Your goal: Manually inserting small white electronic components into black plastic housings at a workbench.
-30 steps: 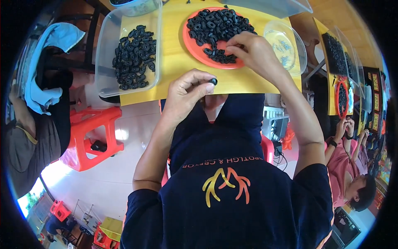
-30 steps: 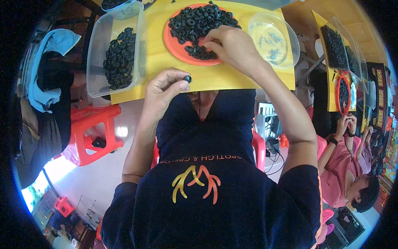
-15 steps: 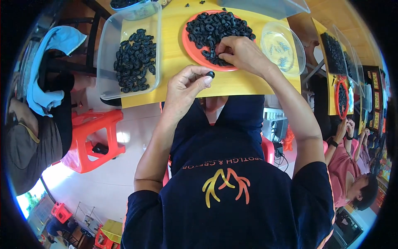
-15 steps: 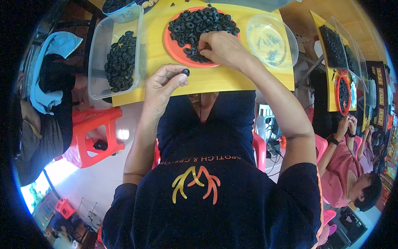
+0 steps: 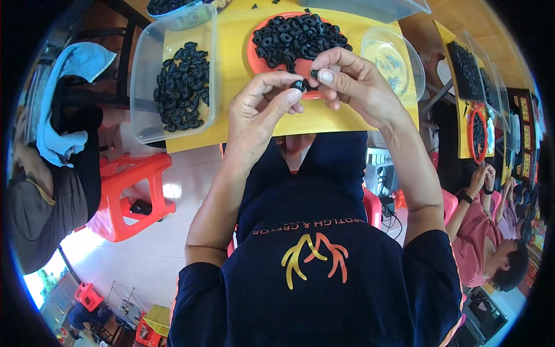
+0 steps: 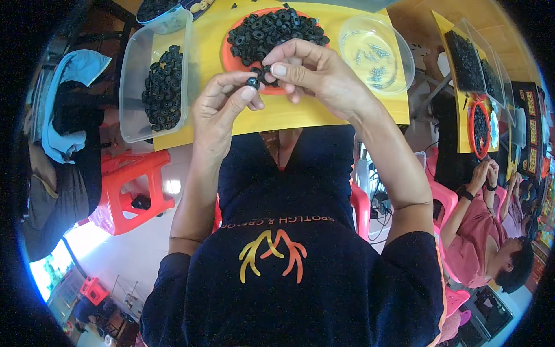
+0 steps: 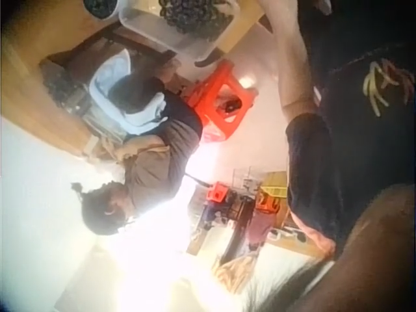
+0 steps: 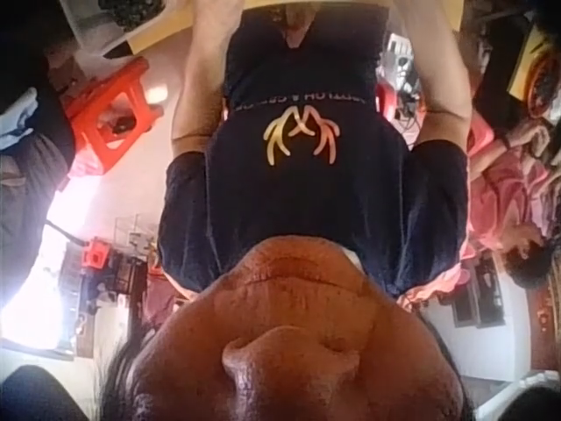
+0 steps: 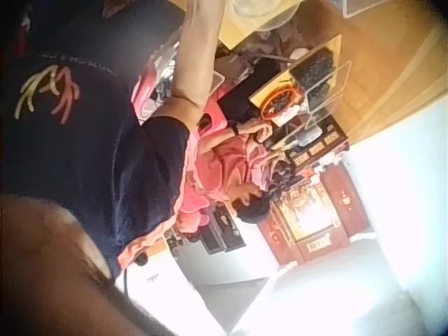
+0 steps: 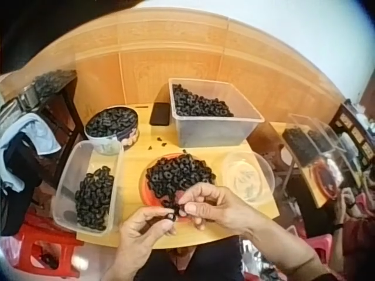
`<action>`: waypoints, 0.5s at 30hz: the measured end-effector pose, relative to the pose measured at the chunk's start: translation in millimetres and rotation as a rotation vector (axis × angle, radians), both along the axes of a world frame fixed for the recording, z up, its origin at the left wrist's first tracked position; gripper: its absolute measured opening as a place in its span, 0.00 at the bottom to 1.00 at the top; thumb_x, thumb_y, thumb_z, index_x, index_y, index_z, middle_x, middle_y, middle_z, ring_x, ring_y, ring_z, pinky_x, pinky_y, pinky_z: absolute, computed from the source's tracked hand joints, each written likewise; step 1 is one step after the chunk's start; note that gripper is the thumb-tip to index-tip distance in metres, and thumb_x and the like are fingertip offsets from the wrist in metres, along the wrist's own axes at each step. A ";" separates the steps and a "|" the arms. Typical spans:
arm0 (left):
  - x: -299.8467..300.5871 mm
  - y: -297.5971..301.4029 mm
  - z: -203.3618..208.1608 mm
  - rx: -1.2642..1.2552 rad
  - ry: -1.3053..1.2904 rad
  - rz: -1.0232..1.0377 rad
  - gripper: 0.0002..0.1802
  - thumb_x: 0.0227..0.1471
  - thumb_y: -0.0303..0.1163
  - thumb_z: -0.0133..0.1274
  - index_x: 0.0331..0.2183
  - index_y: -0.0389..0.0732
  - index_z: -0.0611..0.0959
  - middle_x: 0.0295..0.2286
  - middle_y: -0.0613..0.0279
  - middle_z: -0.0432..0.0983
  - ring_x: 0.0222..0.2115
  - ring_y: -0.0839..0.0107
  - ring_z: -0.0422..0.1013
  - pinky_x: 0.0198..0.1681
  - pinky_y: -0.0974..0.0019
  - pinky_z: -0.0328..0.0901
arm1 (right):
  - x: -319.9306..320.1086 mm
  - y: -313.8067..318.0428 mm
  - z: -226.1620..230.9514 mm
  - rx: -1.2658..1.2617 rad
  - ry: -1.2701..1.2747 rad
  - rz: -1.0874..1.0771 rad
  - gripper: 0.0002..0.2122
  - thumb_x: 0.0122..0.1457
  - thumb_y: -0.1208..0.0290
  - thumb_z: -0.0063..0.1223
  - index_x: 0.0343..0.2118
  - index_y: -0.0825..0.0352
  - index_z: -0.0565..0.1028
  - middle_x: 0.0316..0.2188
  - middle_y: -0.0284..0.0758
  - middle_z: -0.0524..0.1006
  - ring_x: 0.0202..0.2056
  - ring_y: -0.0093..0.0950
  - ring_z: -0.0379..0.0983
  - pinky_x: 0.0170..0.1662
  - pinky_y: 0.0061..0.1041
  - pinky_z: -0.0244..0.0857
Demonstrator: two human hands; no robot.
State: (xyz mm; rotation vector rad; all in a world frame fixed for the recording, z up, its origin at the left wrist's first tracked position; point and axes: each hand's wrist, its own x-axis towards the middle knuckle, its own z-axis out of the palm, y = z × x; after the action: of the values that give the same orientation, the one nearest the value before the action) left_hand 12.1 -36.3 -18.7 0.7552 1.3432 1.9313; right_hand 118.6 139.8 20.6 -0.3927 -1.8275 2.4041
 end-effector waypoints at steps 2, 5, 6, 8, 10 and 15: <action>2.3 2.9 3.7 -0.014 0.004 -0.011 0.11 0.56 0.23 0.55 0.42 0.33 0.78 0.34 0.57 0.79 0.30 0.74 0.74 0.36 0.72 0.68 | 3.9 -2.5 2.2 -0.050 0.039 -0.022 0.11 0.60 0.70 0.57 0.44 0.68 0.76 0.28 0.28 0.76 0.26 0.13 0.68 0.29 0.15 0.65; 4.5 6.8 6.7 -0.022 0.003 0.004 0.10 0.55 0.25 0.57 0.41 0.35 0.80 0.30 0.63 0.78 0.29 0.78 0.75 0.33 0.74 0.69 | 8.1 -4.4 6.2 0.009 0.048 -0.039 0.12 0.60 0.70 0.57 0.45 0.68 0.77 0.28 0.28 0.76 0.26 0.13 0.68 0.29 0.14 0.65; 4.6 7.5 6.3 -0.023 0.002 0.005 0.10 0.55 0.25 0.57 0.41 0.35 0.80 0.30 0.63 0.78 0.29 0.78 0.75 0.33 0.74 0.69 | 8.6 -3.3 5.3 0.008 0.047 -0.039 0.12 0.60 0.70 0.57 0.45 0.68 0.77 0.28 0.28 0.76 0.26 0.13 0.68 0.29 0.14 0.65; 4.6 8.3 5.2 -0.019 -0.009 -0.011 0.09 0.55 0.25 0.57 0.40 0.35 0.80 0.29 0.63 0.78 0.29 0.78 0.75 0.33 0.75 0.69 | 9.6 -0.9 3.2 0.031 0.045 -0.023 0.11 0.60 0.70 0.58 0.43 0.69 0.78 0.27 0.27 0.77 0.25 0.13 0.68 0.29 0.13 0.65; 5.0 8.9 6.3 -0.025 -0.014 -0.016 0.09 0.55 0.25 0.57 0.39 0.35 0.80 0.29 0.64 0.78 0.29 0.79 0.75 0.34 0.75 0.69 | 9.8 -1.4 4.2 0.060 0.031 -0.031 0.11 0.60 0.70 0.58 0.42 0.69 0.78 0.27 0.27 0.77 0.25 0.12 0.68 0.29 0.13 0.65; 3.5 9.1 6.2 -0.033 -0.026 -0.029 0.08 0.55 0.25 0.57 0.38 0.35 0.80 0.29 0.64 0.78 0.29 0.79 0.74 0.34 0.75 0.69 | 10.2 -4.3 10.2 0.151 -0.025 -0.055 0.10 0.59 0.69 0.59 0.41 0.69 0.79 0.28 0.27 0.78 0.25 0.12 0.68 0.28 0.13 0.65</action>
State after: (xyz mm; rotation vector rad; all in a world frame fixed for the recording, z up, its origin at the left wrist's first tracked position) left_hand 15.7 -27.2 -12.5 0.7277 1.3381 1.8855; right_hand 128.9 135.5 30.8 -0.4534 -1.9659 2.2175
